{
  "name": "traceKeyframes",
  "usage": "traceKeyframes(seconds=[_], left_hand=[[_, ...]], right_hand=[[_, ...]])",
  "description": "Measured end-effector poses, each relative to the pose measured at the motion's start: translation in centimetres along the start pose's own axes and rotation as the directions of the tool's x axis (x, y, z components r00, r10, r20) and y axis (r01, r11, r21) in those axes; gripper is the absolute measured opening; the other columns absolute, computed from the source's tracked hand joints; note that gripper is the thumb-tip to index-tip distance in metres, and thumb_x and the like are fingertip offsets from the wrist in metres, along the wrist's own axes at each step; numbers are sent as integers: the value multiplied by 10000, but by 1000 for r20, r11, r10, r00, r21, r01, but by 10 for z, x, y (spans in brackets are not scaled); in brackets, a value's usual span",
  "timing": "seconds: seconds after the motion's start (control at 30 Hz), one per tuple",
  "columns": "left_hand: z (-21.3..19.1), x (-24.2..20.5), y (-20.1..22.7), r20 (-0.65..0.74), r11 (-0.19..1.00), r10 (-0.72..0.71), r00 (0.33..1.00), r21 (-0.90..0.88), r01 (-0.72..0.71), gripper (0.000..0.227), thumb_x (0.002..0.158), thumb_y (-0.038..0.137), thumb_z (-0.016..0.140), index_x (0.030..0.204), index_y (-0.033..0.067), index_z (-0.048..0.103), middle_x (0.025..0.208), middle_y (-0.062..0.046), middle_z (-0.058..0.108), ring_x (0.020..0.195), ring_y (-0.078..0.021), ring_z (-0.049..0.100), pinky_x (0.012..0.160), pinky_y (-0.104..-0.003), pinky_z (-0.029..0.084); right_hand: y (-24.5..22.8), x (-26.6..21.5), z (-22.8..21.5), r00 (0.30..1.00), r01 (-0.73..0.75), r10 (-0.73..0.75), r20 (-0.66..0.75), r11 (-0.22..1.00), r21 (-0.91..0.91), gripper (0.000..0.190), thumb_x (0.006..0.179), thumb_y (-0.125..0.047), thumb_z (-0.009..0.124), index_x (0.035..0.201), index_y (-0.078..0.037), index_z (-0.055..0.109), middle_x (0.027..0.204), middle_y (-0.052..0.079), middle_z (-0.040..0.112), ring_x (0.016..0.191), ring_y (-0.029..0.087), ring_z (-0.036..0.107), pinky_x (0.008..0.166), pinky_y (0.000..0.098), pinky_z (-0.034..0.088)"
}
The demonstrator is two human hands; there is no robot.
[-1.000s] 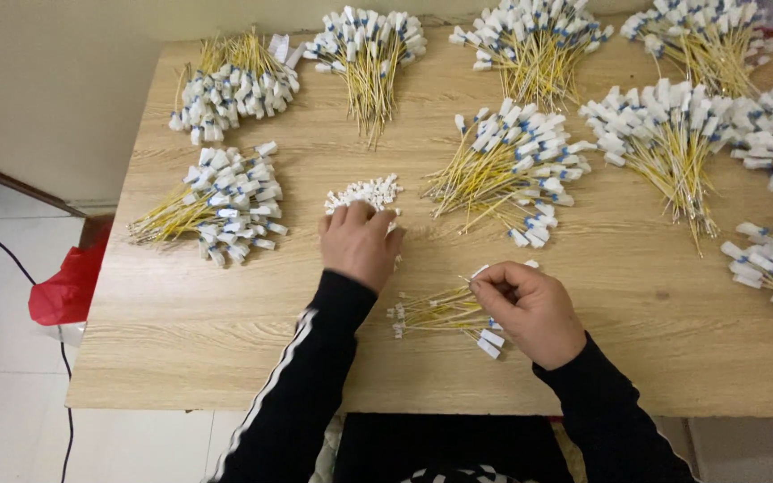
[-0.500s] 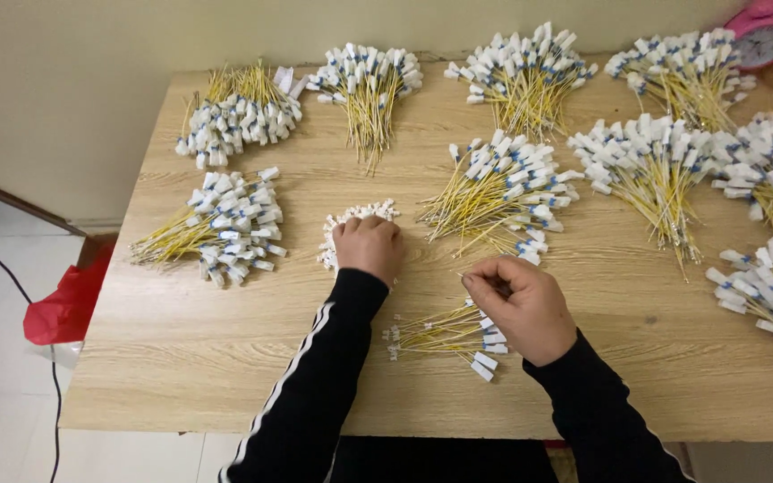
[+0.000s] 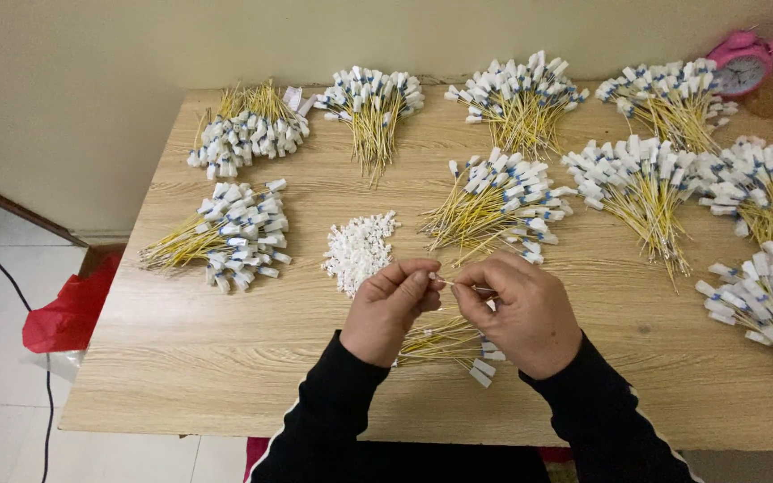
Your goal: Assembling small white plastic caps onto the ends of thin yellow wires on a wooden table
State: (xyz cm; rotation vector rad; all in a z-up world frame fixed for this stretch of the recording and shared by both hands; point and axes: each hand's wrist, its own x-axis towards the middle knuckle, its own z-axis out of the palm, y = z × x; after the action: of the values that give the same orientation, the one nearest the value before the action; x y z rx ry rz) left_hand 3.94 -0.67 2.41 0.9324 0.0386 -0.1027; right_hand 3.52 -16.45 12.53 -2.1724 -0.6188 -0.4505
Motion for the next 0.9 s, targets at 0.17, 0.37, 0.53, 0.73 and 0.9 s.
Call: traceKeyframes(seconds=[0.17,0.37,0.53,0.73,0.9], left_hand=[[9,-7,2,21,1000,1,1000,-25,-1,231,945,97,585,1109,-53,646,858,-154,709,744,-168,699,726,-274,594],[11,-8,2,23,999,-8,1000,-54,9,237,942,111,592,1102,-56,644,845,-147,707,737,-162,703,717,-265,598],[10,-9,4,5,999,-4,1000,-43,4,234,945,116,593,1093,-54,655,832,-146,705,730,-158,702,720,-267,600],[9,-9,7,-13,999,32,999,36,-32,226,935,107,603,1080,-53,667,823,-146,704,727,-148,701,730,-262,598],[13,-10,14,-5,971,131,991,201,-127,185,929,105,619,1045,-12,702,803,-118,714,734,-104,653,742,-241,561]], right_hand=[[-11,3,-6,987,136,-146,-59,979,-149,84,774,-78,752,769,-148,705,615,-2,589,556,176,629,536,253,518],[-4,3,-5,970,220,-239,-45,943,-250,117,769,-66,740,763,-164,675,606,-5,554,565,189,624,547,265,514],[-3,4,-1,966,229,-253,-59,937,-265,138,761,-55,729,750,-176,664,585,-15,513,551,206,608,555,275,511],[-7,8,0,961,255,-276,-32,922,-291,143,748,-33,718,753,-167,666,574,2,504,543,219,603,544,279,507],[-8,9,2,965,251,-261,-2,931,-263,128,750,-33,710,735,-151,663,570,8,526,540,224,615,521,287,507]])
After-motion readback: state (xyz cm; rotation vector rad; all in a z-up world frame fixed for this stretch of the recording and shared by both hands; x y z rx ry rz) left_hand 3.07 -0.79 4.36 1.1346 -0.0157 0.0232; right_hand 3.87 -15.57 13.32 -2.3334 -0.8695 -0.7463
